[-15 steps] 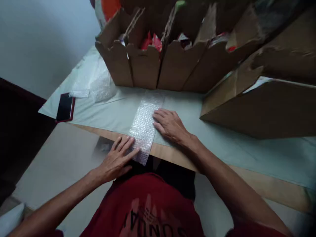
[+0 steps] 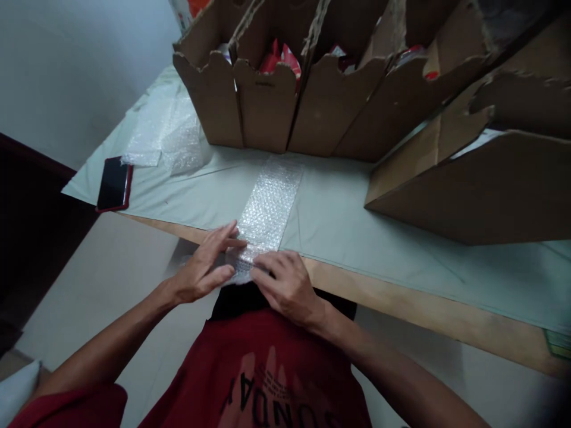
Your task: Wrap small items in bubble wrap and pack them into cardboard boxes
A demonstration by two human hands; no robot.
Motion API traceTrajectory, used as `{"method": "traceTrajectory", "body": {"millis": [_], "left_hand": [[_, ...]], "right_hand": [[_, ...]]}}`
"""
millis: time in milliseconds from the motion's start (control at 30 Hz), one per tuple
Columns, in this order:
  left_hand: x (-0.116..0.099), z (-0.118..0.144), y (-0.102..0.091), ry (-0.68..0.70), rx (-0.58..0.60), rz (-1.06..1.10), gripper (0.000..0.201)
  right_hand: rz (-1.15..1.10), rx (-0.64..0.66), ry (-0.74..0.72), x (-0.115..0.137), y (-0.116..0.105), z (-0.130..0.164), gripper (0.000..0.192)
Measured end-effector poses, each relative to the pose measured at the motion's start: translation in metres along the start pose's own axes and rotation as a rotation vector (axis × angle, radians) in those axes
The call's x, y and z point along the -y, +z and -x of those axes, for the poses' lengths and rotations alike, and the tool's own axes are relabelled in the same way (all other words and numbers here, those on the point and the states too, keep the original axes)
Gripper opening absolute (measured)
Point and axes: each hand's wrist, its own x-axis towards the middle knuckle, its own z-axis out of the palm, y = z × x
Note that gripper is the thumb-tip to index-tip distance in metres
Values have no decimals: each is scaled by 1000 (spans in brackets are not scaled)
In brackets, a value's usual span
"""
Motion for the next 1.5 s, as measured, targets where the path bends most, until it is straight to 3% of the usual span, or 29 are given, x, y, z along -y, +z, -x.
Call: {"method": "traceTrajectory", "body": {"millis": [100,167,267,367,500,667,767,900,1033,1100,1233,1400,1500], "left_hand": [[-1,-7,-12,-85,-43,216,76],[-3,-17,-11,-128,-142,137,82],[-6,-40,3,-192,-303,-110,71],[-1,-63,16,-159,-365,-348,62],[11,-76,21,-113,-306,-586,65],[12,-66,22,-53,-342,-755,52],[4,-53,19,63,-361,-710,43],[-8,-39,15,235,-212,-525,54],[-13,-34,16,108,-174,-421,43],[-13,-37,19,11,-177,-404,39],[-6,-46,26,-53,-194,-541,41],[-4,-48,30,9,-278,-662,37],[-12,-38,29,154,-241,-546,41]], "right_hand": [[-217,-128,377,-8,-6,-15,14],[-307,-168,570,-18,-9,-21,12],[-229,-179,679,-35,-6,-25,16],[-4,-175,658,-47,-7,-22,28],[191,-154,487,-41,-23,-12,34],[180,114,204,-28,-24,-8,35],[173,144,176,-33,-13,-11,24],[-31,78,249,-39,-15,-12,24],[-225,95,448,-31,-29,-12,26],[-206,72,503,-26,-35,-10,27],[70,-39,398,-20,-40,-5,32],[151,183,198,-27,-33,-7,28],[68,167,233,-32,-33,-7,23]]}}
